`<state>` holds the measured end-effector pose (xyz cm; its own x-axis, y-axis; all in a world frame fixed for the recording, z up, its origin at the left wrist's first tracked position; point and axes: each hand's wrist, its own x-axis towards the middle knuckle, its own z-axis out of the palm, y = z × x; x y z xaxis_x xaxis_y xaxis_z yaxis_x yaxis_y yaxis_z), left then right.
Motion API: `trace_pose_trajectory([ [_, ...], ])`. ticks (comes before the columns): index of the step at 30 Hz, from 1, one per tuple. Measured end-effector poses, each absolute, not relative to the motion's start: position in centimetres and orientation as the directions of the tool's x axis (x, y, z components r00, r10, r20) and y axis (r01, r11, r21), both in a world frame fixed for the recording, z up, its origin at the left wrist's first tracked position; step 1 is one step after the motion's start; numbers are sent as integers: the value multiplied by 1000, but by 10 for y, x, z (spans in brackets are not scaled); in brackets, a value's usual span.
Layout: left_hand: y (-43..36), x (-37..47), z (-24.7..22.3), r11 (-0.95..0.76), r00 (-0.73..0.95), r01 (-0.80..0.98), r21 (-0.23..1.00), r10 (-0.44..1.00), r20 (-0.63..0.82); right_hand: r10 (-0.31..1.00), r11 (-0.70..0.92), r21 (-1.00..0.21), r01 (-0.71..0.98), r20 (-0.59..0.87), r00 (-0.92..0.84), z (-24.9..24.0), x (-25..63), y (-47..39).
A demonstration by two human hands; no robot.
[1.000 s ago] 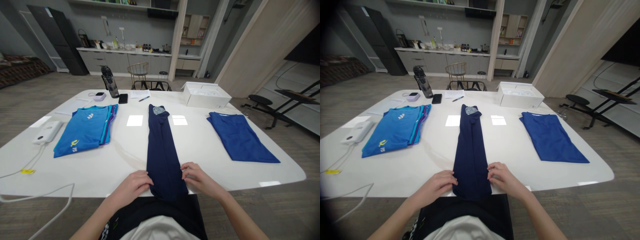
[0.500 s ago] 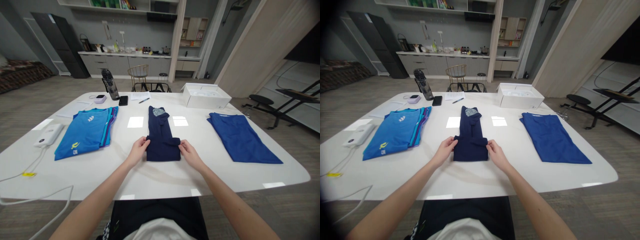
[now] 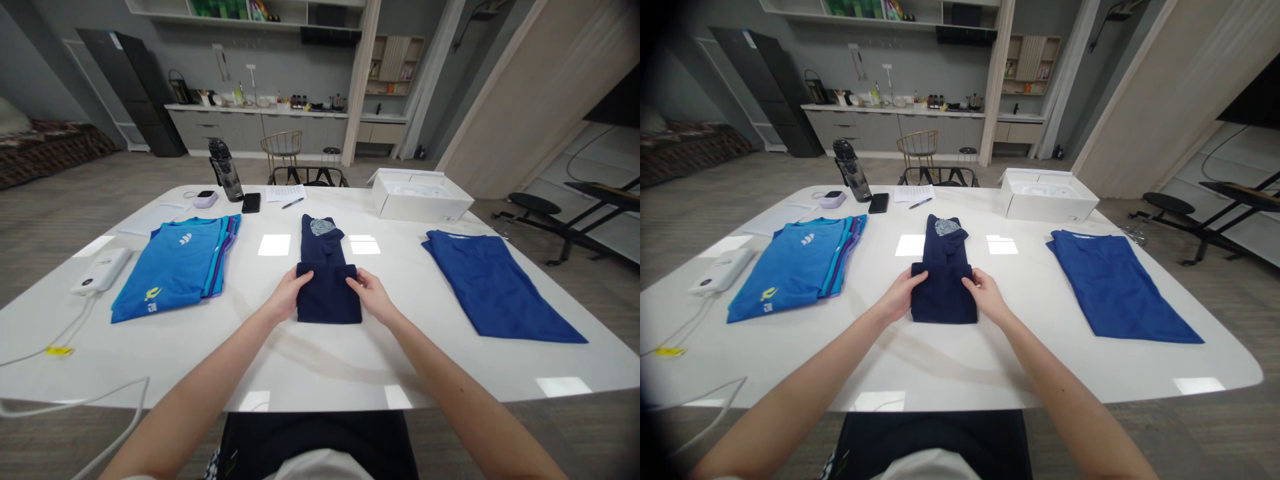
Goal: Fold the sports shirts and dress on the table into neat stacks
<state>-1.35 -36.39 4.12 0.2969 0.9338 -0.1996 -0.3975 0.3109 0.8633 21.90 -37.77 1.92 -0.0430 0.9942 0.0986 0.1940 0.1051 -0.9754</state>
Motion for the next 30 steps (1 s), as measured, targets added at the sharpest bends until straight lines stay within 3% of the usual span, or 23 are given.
trace_pose_trajectory([
  [5, -310, -8, 62, 229, 272, -494, 839, 957, -101, 982, 191, -982, 5, 191, -1, 45, 212, -331],
  [10, -248, -2, 62, 316, 233, -537, 782, 947, -223, 990, 119, -990, -75, 113, 78, 49, 206, -272],
  [21, -175, 15, 74, 377, 267, -512, 772, 924, -275, 992, 16, -1000, 18, 18, 128, 46, 199, -176],
  [25, -137, 21, 88, 301, 234, -528, 794, 950, -205, 984, 92, -995, 23, 94, 148, 55, 202, -138],
  [28, -112, 21, 84, 177, 118, -452, 874, 983, -138, 962, 120, -985, 121, 145, 232, 52, 205, -118],
  [30, -106, 17, 70, 85, -64, -249, 965, 993, -103, 937, 32, -955, 294, 132, 324, 40, 207, -116],
])
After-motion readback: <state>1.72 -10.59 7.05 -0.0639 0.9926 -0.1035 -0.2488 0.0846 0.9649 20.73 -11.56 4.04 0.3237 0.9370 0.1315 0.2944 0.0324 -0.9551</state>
